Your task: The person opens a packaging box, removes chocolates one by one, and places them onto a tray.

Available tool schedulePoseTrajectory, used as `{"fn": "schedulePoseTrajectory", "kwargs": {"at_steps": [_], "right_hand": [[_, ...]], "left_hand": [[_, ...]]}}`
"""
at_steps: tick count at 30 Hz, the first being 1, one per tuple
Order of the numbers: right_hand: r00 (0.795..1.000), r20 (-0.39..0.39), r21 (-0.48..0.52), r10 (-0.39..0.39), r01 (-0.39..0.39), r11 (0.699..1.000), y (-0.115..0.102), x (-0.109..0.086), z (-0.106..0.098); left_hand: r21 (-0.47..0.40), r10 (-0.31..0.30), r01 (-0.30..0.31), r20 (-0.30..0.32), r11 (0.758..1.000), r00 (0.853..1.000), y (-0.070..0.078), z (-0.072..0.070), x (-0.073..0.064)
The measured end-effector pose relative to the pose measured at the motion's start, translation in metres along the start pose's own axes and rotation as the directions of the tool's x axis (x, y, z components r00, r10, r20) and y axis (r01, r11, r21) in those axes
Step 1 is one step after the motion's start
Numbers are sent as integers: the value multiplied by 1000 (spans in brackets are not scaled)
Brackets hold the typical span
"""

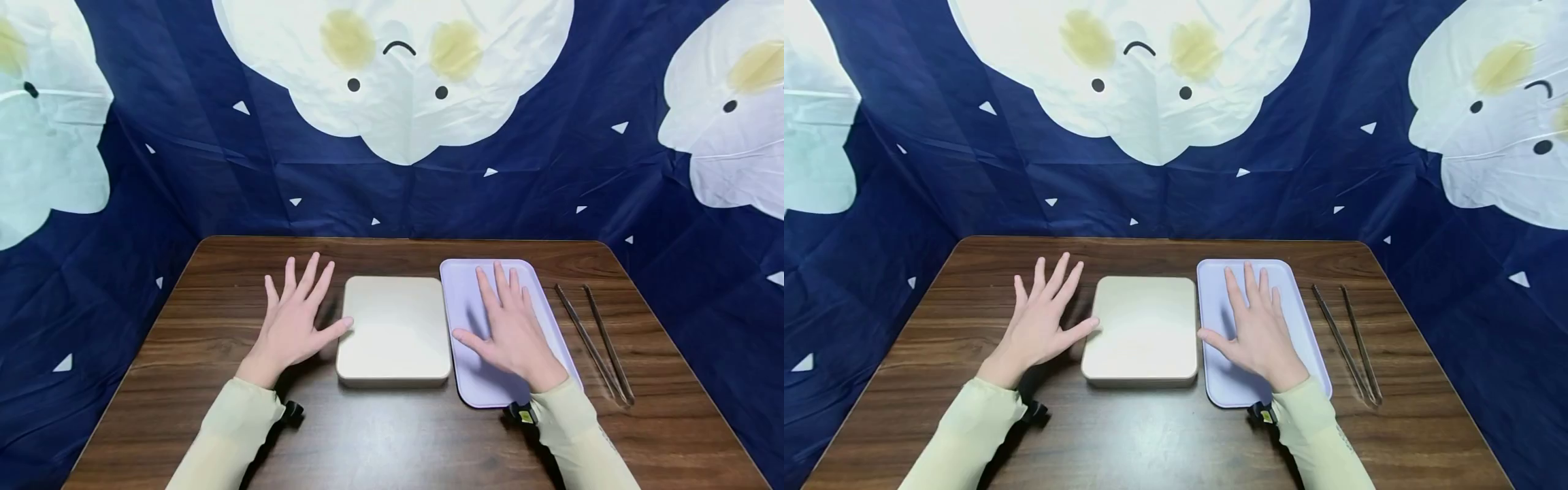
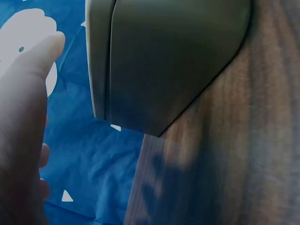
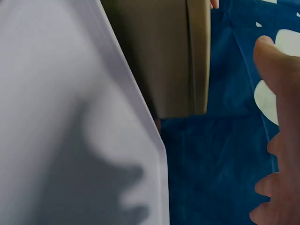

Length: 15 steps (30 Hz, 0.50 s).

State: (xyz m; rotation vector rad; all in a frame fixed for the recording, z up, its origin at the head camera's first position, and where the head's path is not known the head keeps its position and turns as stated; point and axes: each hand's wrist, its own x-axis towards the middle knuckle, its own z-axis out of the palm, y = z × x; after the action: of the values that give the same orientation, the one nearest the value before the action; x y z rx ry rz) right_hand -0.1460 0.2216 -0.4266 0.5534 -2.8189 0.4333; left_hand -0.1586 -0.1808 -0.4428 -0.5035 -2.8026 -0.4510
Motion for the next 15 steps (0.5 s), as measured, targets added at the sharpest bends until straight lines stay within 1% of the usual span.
{"fn": "schedulePoseTrajectory", "kwargs": {"at_steps": [3, 7, 11, 15], "right_hand": [[999, 33, 35, -28, 26, 999, -6, -2, 2], [994, 56, 73, -97, 93, 993, -13, -5, 7], [981, 77, 92, -176, 169, 981, -20, -7, 13], [967, 126, 102, -222, 210, 972, -25, -9, 17]], "left_hand": [[-54, 31, -30, 23, 998, 999, 1, -1, -5], [-120, 78, -70, 66, 990, 995, 2, 0, -13], [-164, 129, -110, 113, 980, 985, 4, 1, -19], [-179, 170, -141, 159, 974, 973, 5, 3, -24]]}}
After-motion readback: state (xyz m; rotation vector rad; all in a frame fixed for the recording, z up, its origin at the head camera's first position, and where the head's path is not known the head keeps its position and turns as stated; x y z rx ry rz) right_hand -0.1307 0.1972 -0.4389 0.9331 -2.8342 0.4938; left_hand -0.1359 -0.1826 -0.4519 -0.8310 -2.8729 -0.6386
